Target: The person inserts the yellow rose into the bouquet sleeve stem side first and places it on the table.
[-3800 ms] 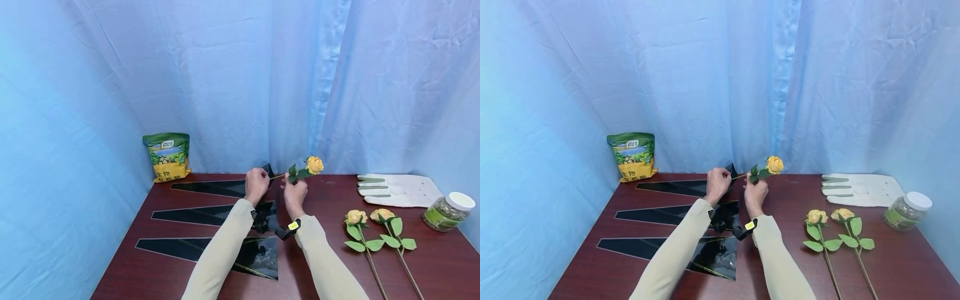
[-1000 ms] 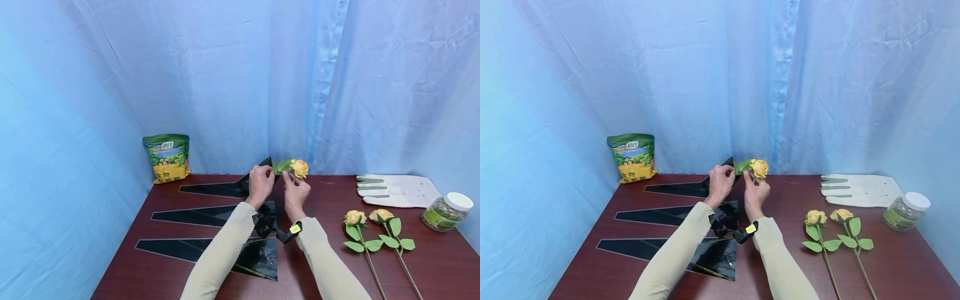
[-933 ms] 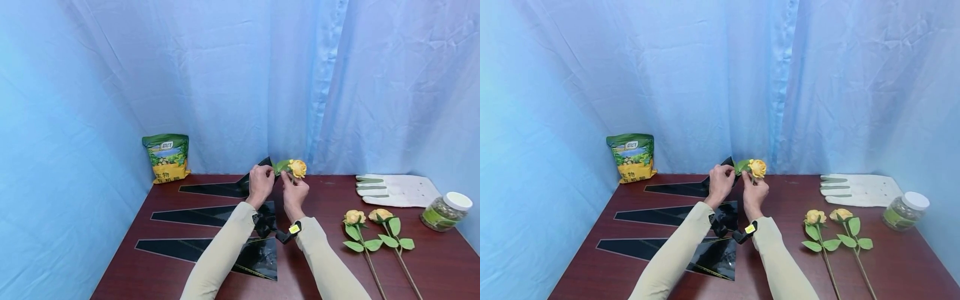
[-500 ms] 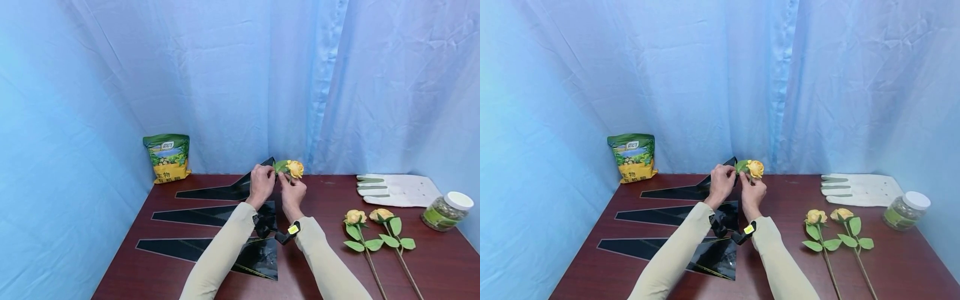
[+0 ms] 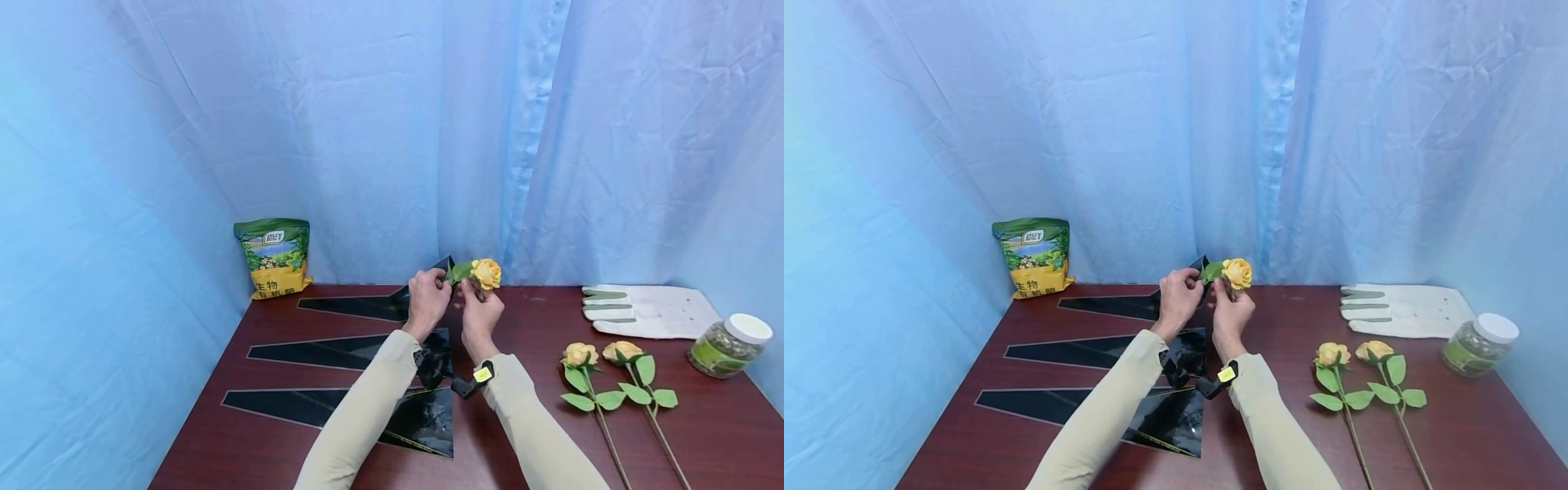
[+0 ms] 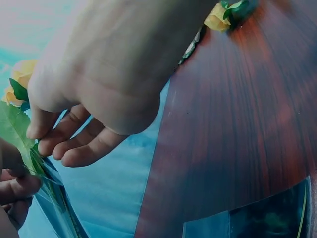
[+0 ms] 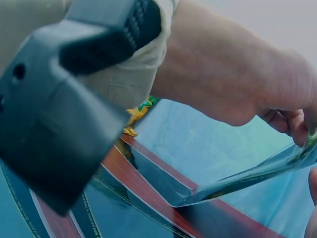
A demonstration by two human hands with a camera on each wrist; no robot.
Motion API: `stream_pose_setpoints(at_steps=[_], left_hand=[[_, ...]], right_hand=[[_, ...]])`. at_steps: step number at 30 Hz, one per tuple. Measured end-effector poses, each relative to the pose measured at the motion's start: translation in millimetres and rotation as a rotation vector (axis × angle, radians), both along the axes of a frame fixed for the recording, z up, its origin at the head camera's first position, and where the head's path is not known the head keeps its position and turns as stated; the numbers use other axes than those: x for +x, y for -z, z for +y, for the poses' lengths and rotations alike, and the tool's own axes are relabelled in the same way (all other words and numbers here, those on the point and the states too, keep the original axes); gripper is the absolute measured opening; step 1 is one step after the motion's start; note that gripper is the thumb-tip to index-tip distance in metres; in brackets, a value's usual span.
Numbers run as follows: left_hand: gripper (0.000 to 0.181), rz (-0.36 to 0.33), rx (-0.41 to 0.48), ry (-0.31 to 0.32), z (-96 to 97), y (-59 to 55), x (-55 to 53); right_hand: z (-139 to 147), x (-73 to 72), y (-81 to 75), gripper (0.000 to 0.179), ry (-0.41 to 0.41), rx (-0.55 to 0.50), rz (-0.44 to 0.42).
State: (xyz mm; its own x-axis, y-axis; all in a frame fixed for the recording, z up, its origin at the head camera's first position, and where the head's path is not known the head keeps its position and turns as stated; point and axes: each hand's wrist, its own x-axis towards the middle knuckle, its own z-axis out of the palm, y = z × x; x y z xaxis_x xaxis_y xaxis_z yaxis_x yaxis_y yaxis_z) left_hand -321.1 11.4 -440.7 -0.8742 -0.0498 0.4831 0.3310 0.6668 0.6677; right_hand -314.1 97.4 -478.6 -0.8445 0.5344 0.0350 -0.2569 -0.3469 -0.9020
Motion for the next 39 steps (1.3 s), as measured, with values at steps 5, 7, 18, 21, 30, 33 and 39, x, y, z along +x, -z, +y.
stream_pose_setpoints(at_steps=[5,7,18,21,30,33,39], left_hand=[[0.011,-0.018,0.036,-0.016,-0.2,-0.4,-0.4],[0.011,-0.016,0.044,-0.019,-0.4,-0.2,-0.6],[0.011,0.147,-0.014,0.018,0.8,1.9,-0.1],[0.011,0.169,-0.022,0.031,1.2,1.5,0.5],[0.010,0.188,-0.067,0.082,1.6,-0.1,2.2],[0.010,0.195,-0.078,0.100,0.9,1.0,2.2],[0.010,0.183,-0.071,0.127,-0.9,3.8,1.0]], right_hand=[[0.6,-1.1,1.8,0.020,0.020,-0.037,0.017],[0.6,-1.4,1.9,0.021,0.041,-0.043,0.020],[-0.9,-2.6,0.7,0.024,0.109,0.001,0.051],[-1.5,-3.5,1.6,0.017,0.123,0.019,0.050],[-1.1,-5.2,1.5,0.017,0.083,0.085,-0.076],[1.1,-5.3,1.9,0.024,0.066,0.091,-0.097],[2.5,-4.7,1.7,0.022,0.066,0.060,-0.092]])
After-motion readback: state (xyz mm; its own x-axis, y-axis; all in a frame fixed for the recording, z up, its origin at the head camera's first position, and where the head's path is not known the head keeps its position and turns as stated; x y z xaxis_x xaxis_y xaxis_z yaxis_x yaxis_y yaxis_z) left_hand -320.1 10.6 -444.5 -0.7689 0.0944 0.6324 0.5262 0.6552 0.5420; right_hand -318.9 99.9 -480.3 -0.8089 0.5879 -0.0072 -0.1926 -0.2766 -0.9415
